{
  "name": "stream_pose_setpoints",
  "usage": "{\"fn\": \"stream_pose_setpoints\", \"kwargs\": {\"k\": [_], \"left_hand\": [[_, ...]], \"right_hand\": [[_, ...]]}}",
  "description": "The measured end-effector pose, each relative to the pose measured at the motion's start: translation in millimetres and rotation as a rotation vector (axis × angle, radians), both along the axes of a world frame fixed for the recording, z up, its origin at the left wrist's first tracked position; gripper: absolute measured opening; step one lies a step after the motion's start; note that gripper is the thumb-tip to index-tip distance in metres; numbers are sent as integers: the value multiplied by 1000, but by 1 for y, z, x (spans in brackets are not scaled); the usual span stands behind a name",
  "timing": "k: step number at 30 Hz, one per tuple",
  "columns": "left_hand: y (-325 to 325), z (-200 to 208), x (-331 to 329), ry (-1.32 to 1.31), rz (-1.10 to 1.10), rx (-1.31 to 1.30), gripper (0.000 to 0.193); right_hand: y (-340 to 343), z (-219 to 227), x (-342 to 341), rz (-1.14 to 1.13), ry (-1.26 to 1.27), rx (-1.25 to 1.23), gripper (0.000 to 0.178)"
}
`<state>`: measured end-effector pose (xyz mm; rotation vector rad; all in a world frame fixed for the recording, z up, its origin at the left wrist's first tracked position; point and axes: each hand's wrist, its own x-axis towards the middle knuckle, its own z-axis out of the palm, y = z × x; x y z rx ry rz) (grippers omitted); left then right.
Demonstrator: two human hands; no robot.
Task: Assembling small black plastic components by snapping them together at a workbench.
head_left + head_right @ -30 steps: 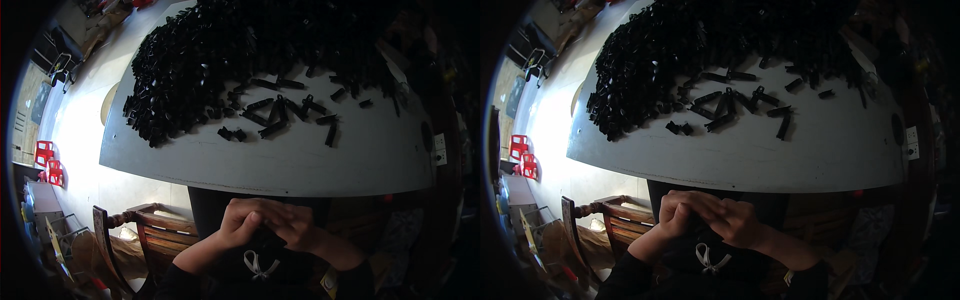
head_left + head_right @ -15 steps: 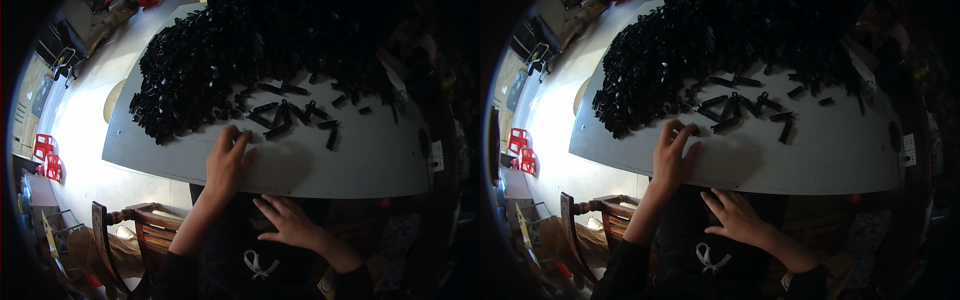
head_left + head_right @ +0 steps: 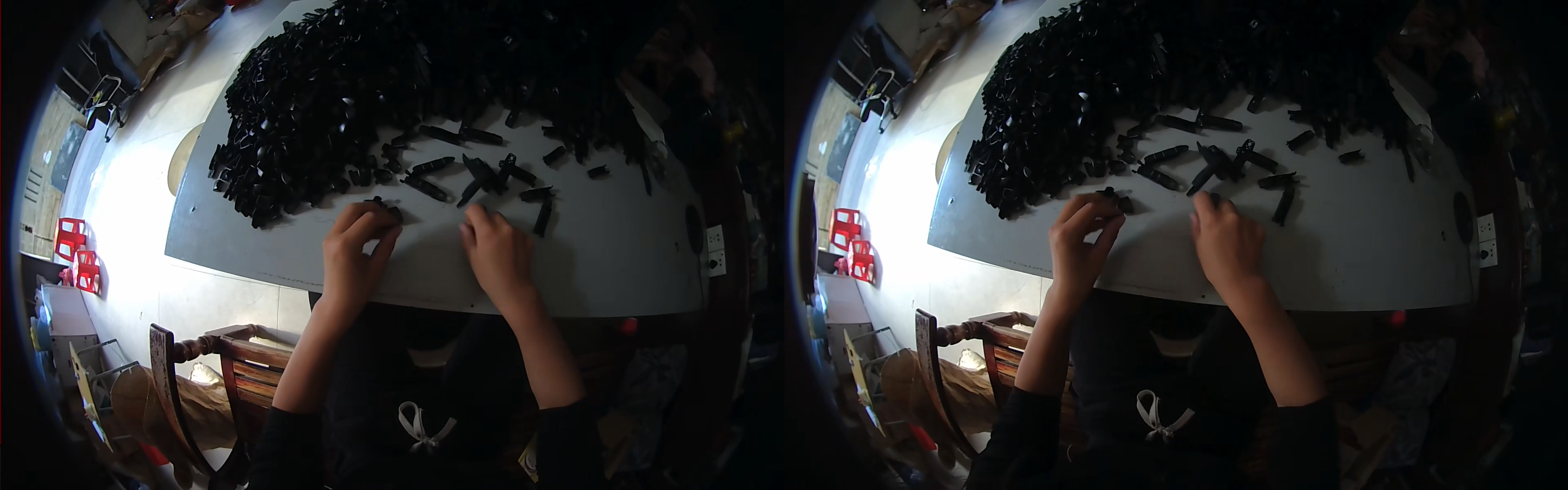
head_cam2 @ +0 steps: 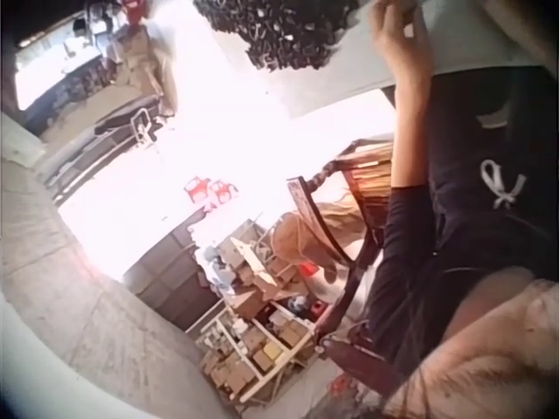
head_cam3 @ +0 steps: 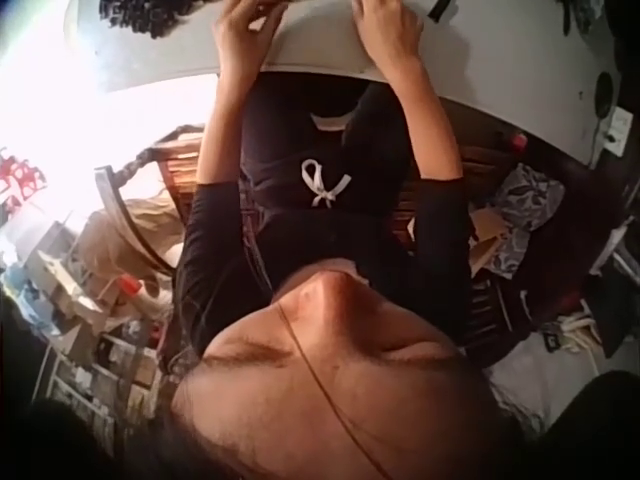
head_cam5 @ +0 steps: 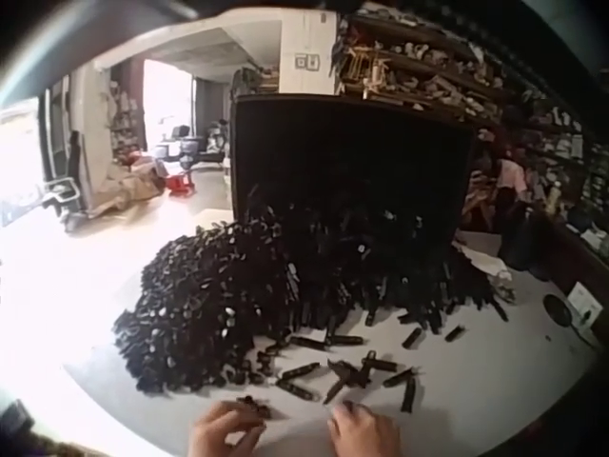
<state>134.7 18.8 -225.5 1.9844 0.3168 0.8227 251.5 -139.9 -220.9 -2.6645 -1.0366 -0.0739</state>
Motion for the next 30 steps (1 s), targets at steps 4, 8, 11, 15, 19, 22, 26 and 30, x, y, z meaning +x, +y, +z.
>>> {"fn": "stream_pose_setpoints", "kwargs": {"k": [4, 8, 11, 15, 19, 22, 26, 30], "left_hand": [[-7, -1, -29, 1, -192, -116, 18], [-26, 7, -48, 39, -286, -258, 18], [-30, 18, -54, 80, -333, -224, 18], [-34, 23, -51, 23, -387, -131, 17], [-38, 24, -50, 16, -399, -127, 17], [-38, 22, -54, 64, -382, -117, 16], [-38, 20, -58, 49, -419, -67, 14], [-56, 21, -53, -149, -483, -765, 34]], "right_hand": [[-27, -3, -8, 16, 53, 270, 28], [-50, 21, -34, 339, 160, 449, 31], [-55, 37, -53, 431, 289, 312, 31], [-55, 39, -59, 441, 188, 317, 30], [-57, 45, -62, 433, 206, 297, 30], [-58, 45, -63, 451, 212, 249, 29], [-57, 46, -63, 489, 225, 180, 30], [-57, 33, -70, 577, 290, 162, 32]]}}
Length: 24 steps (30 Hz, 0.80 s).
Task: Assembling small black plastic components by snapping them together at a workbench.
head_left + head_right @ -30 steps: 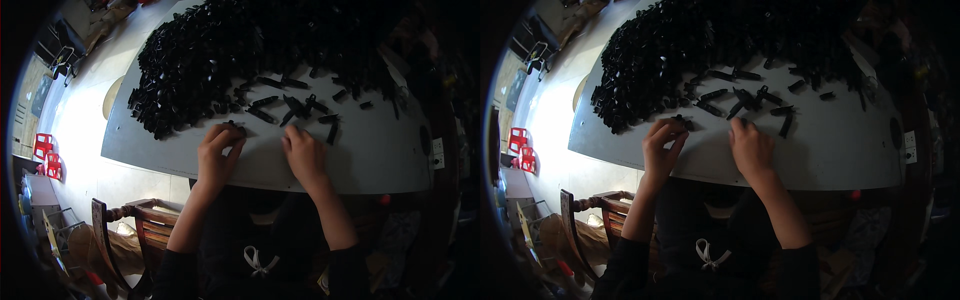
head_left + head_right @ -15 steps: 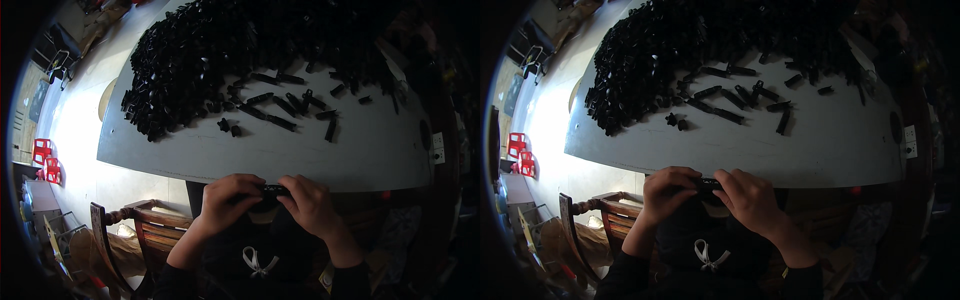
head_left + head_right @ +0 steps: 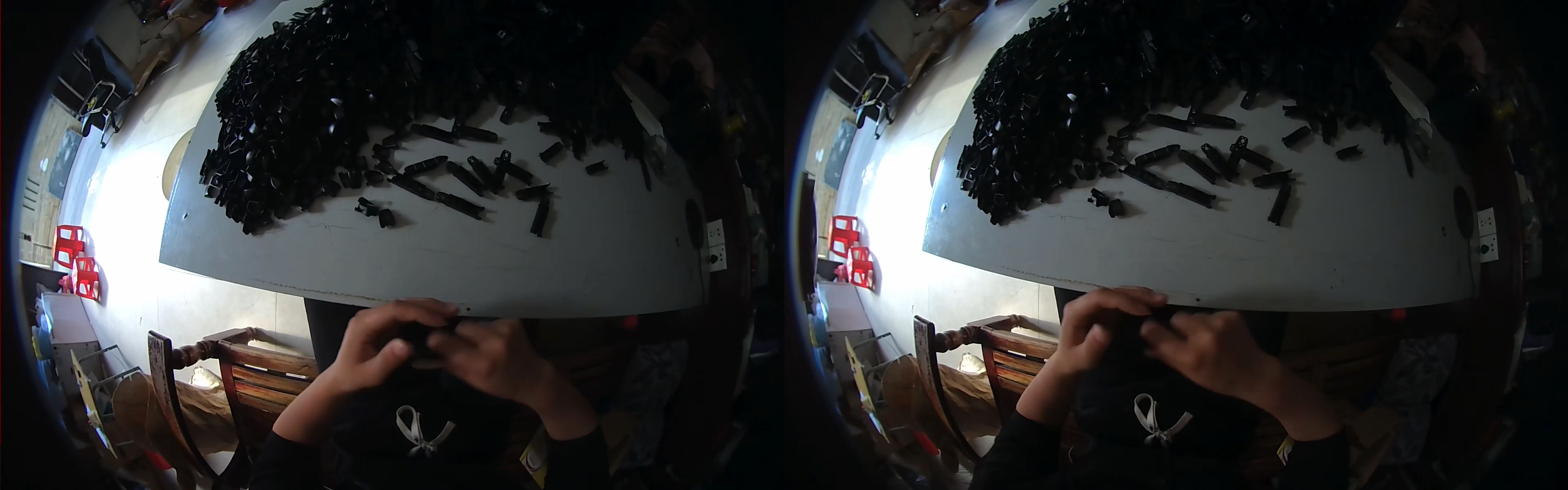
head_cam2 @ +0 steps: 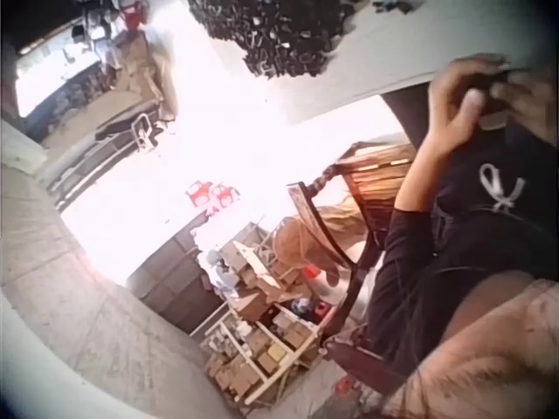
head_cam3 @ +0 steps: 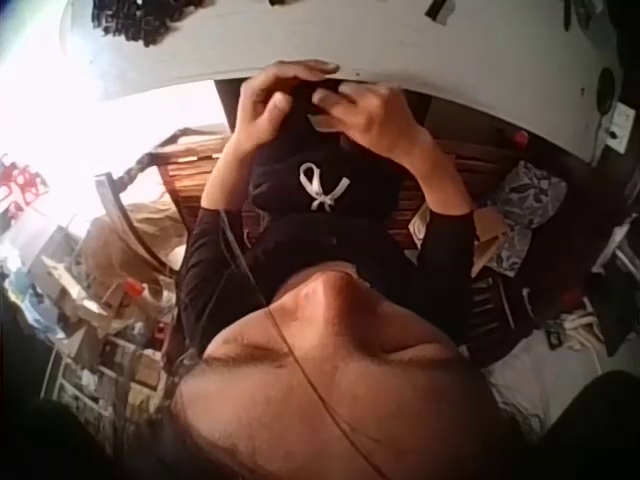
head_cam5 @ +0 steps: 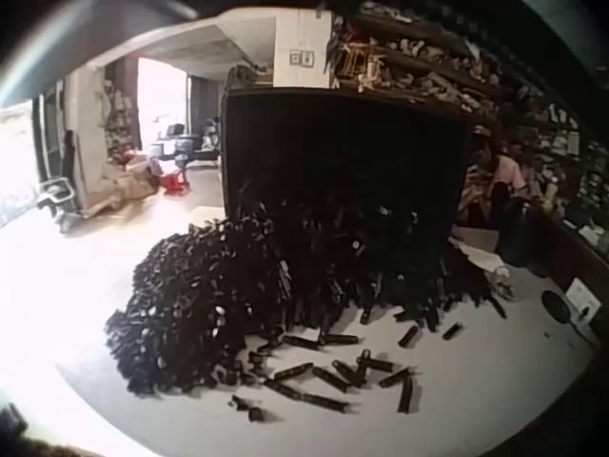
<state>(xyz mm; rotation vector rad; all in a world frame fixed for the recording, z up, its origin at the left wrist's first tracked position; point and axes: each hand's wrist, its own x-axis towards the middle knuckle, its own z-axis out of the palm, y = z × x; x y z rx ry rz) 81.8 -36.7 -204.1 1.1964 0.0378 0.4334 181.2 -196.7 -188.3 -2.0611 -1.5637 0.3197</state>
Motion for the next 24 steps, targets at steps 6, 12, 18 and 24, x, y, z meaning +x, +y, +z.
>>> {"fn": "stream_pose_setpoints", "kwargs": {"k": [6, 12, 18, 24], "left_hand": [[-5, 5, 3, -88, -286, 58, 58], [-4, 2, -4, -133, -304, 44, 57], [-5, 1, -13, -211, -383, -14, 44], [27, -4, 8, -108, 51, 541, 18]], "right_hand": [[5, -15, -24, 178, 40, 227, 16], [10, -20, -31, 179, 60, 270, 23], [15, -15, -41, 189, 64, 352, 24], [29, -9, -7, 101, -190, 146, 14]]}}
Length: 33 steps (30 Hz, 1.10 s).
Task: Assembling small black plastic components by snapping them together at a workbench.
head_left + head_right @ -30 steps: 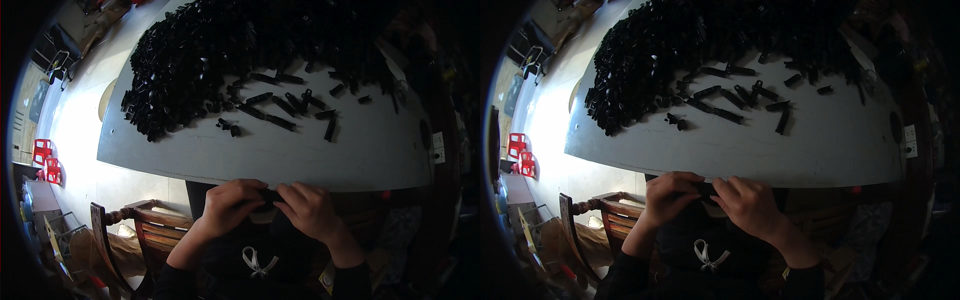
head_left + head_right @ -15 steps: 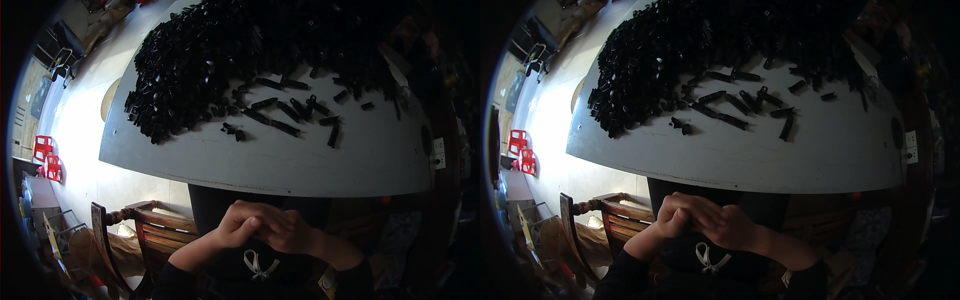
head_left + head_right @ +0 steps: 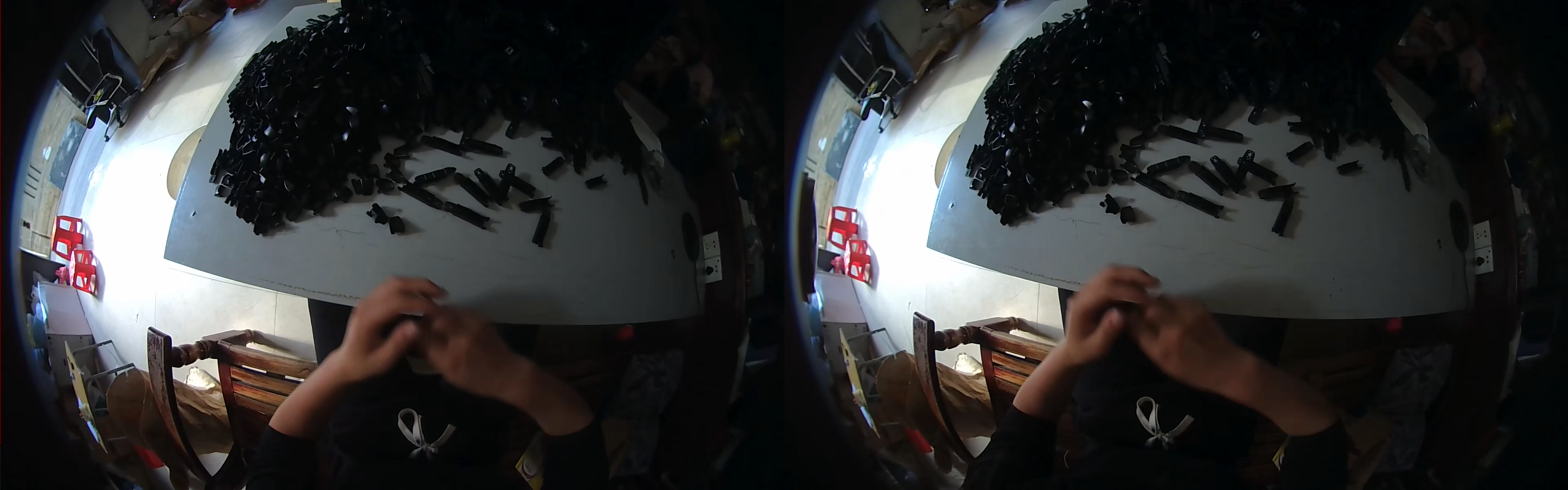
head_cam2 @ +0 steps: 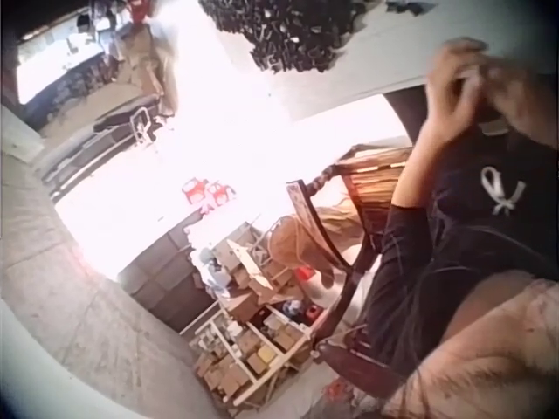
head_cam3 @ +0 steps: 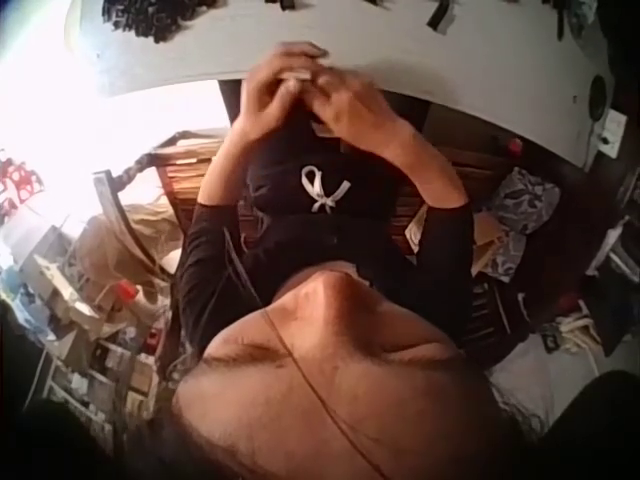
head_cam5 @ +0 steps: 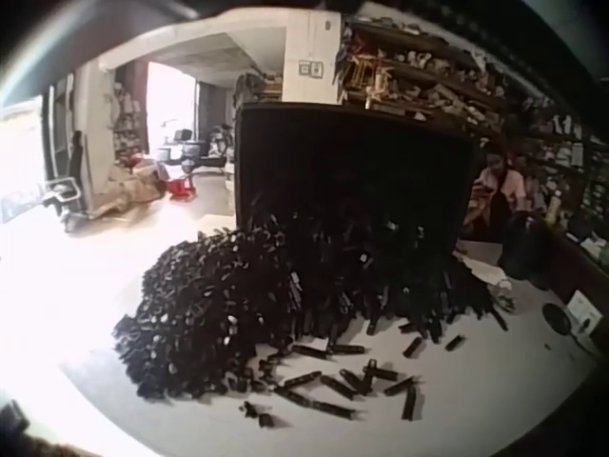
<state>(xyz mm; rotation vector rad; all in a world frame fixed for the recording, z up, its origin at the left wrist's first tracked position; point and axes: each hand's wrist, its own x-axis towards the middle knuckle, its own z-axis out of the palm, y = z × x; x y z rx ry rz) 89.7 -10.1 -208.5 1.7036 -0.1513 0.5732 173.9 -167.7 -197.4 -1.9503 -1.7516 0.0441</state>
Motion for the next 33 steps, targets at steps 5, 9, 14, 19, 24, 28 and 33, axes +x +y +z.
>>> {"fn": "stream_pose_setpoints", "kwargs": {"k": [5, 9, 14, 19, 24, 28, 33], "left_hand": [[53, -9, 33, 88, 312, 960, 23], [60, -18, 41, 128, 193, 1140, 23], [48, -18, 36, 266, 141, 904, 17], [29, -24, 21, 285, 171, 590, 13], [1, -9, 1, 236, 54, 88, 15], [-6, 3, -10, 208, 87, 145, 15], [-9, 14, -10, 152, 50, 192, 15]], "right_hand": [[27, -1, 85, -589, -68, -133, 29], [27, -19, 98, -592, -114, -253, 28], [1, -13, 73, -514, 168, -106, 30], [-16, 0, 43, -363, 307, -72, 36], [-29, 16, 27, -238, 362, 10, 41], [-39, 21, 20, -251, 287, 68, 31], [-40, 31, 20, -222, 214, 102, 26]]}}
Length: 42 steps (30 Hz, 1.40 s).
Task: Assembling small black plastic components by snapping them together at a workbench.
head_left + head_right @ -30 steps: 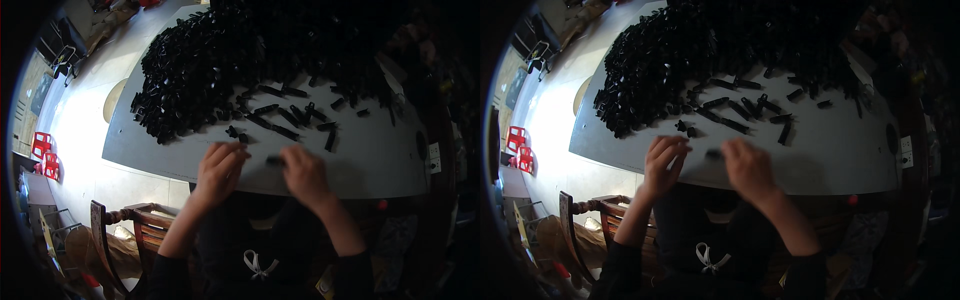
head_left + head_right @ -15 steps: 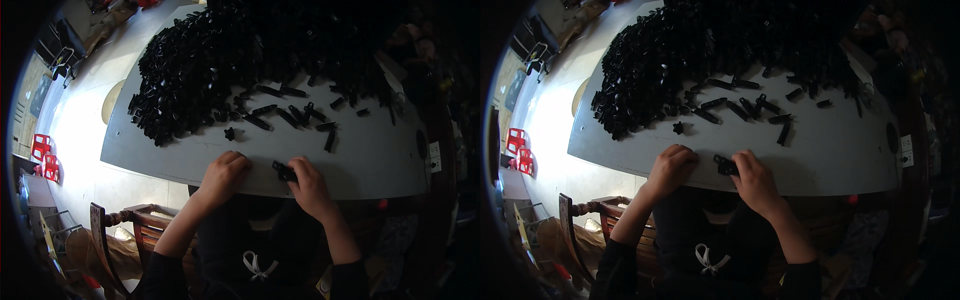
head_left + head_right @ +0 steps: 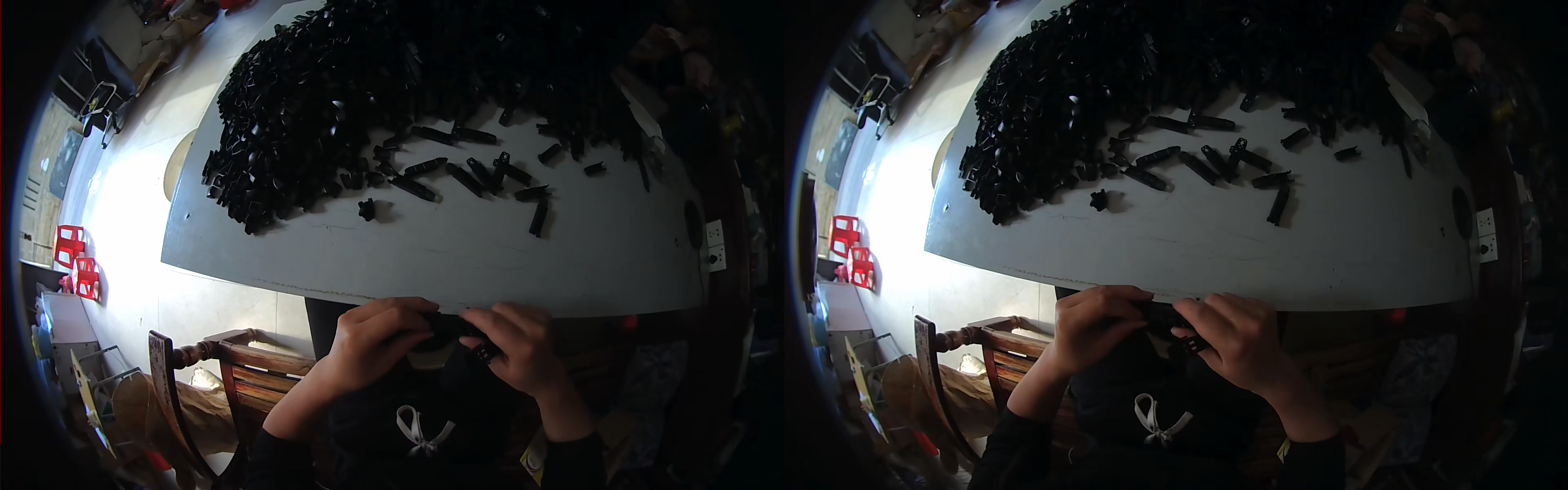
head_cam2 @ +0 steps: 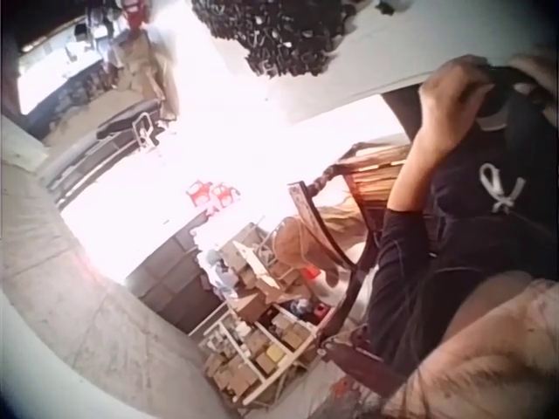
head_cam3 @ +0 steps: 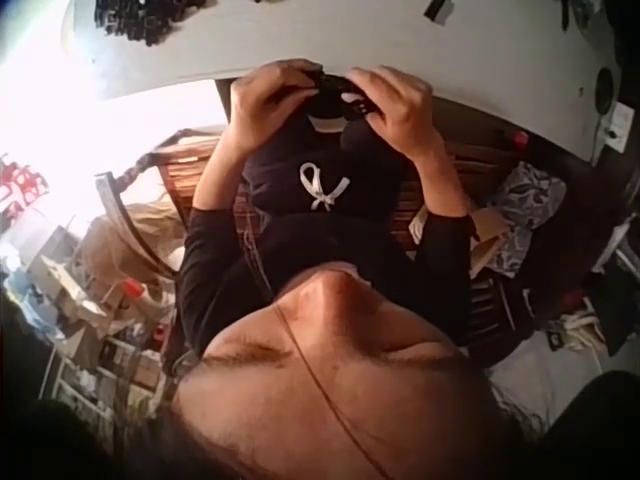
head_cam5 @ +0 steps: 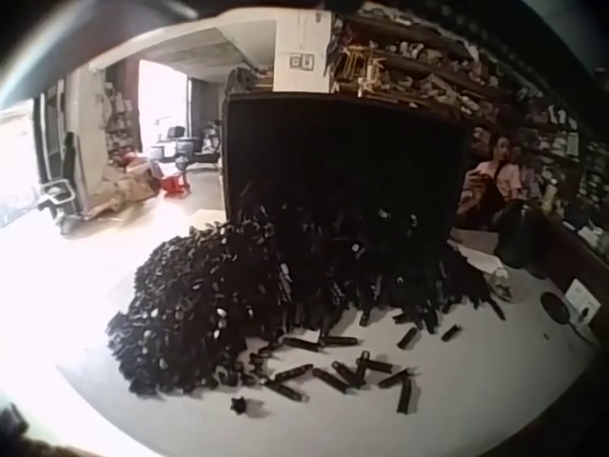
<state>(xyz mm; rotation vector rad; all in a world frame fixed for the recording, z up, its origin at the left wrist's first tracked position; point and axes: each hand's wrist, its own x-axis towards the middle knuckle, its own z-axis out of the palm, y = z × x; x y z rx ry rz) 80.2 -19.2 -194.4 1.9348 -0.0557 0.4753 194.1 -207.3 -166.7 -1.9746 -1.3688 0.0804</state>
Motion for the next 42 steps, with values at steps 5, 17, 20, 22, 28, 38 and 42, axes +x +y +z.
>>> {"fn": "stream_pose_setpoints", "kwargs": {"k": [5, 17, 20, 22, 28, 38, 42], "left_hand": [[1, 3, -3, -15, -35, 78, 14], [-29, -12, -2, 59, -321, -594, 53], [-25, -27, -5, 105, -171, -760, 41], [-10, -30, 10, 24, -4, -576, 24], [62, -27, 45, 2, 498, 528, 35], [84, -33, 53, 71, 270, 742, 10], [82, -34, 55, 104, 272, 713, 9]], "right_hand": [[0, -4, 1, 35, -29, -5, 27], [19, -20, -38, 265, 30, 131, 12], [27, -25, -31, 284, 31, 19, 14], [35, -38, -14, 258, -51, -44, 24], [88, -33, 67, -46, -195, -69, 35], [131, -55, 114, 197, -619, -242, 31], [110, -54, 107, 162, -556, -222, 30]]}}
